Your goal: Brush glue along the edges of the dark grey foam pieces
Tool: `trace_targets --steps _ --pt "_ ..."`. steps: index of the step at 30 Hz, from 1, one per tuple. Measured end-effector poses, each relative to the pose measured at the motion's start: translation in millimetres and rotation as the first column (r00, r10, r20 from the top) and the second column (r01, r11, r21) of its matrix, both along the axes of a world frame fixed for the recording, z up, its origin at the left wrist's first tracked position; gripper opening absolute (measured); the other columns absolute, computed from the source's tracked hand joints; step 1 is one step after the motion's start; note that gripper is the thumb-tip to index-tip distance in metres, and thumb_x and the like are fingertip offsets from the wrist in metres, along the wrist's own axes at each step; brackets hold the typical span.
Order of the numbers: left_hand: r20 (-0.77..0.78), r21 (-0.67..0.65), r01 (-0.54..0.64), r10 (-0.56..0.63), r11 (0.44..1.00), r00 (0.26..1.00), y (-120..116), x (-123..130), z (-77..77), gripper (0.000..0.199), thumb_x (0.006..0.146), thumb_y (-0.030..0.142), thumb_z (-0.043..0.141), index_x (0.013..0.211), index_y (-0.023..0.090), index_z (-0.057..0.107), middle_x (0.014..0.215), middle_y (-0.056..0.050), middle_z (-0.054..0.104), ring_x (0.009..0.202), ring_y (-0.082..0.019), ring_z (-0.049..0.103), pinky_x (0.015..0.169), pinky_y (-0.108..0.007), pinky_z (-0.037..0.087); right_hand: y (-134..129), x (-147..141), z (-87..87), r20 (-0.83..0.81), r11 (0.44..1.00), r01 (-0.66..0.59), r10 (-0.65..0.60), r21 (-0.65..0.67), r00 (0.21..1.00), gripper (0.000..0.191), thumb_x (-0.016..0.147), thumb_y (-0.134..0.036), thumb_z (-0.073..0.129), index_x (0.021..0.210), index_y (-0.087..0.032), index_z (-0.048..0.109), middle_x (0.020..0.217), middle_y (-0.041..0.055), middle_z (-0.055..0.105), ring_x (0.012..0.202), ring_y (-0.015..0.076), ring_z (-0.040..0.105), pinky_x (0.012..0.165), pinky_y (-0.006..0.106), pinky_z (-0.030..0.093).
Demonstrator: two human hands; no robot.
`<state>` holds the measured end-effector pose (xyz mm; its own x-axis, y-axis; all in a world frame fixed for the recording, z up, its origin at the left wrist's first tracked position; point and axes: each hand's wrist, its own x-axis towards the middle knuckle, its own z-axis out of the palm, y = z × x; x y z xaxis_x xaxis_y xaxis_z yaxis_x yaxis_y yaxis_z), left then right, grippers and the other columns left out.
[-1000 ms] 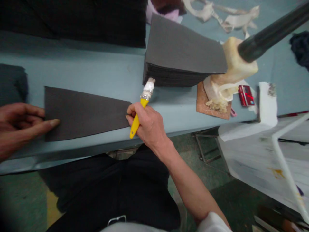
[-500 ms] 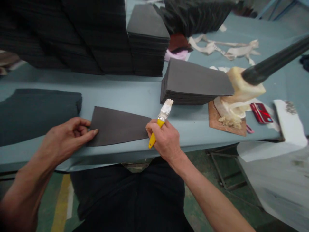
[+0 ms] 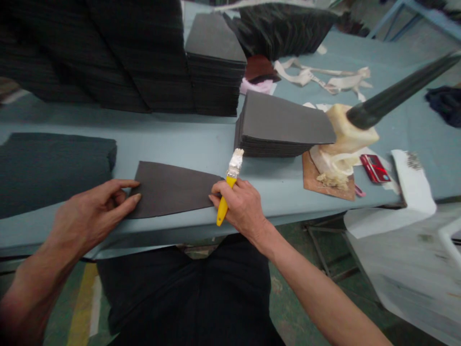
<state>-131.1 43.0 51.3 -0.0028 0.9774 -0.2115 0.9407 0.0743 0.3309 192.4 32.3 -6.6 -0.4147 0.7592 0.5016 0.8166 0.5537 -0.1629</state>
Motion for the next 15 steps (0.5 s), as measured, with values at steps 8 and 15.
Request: trace_targets --steps 8,15 --pt "-0.003 0.057 -0.027 0.027 0.998 1.000 -3.6 -1.1 -7.5 0.058 0.091 0.061 0.047 0.128 0.025 0.073 0.084 -0.001 0.067 0.074 -0.021 0.063 0.069 -0.033 0.041 0.1 2.2 0.7 -0.030 0.996 -0.058 0.056 -0.061 0.998 0.009 0.103 -0.030 0.071 0.103 -0.023 0.065 0.106 0.0044 0.082 0.092 0.0237 0.072 0.082 0.036 0.046" --pt "-0.007 0.128 0.001 0.000 0.992 1.000 -4.4 -3.4 -7.1 0.056 0.096 0.062 0.045 0.123 0.024 0.076 0.093 -0.005 0.074 0.082 -0.024 0.067 0.076 -0.036 0.046 -0.6 0.4 -2.9 -0.036 0.997 -0.044 0.042 -0.058 0.998 0.007 0.101 -0.027 0.072 0.104 -0.024 0.066 0.109 0.0043 0.082 0.093 0.0239 0.071 0.087 0.037 0.046"
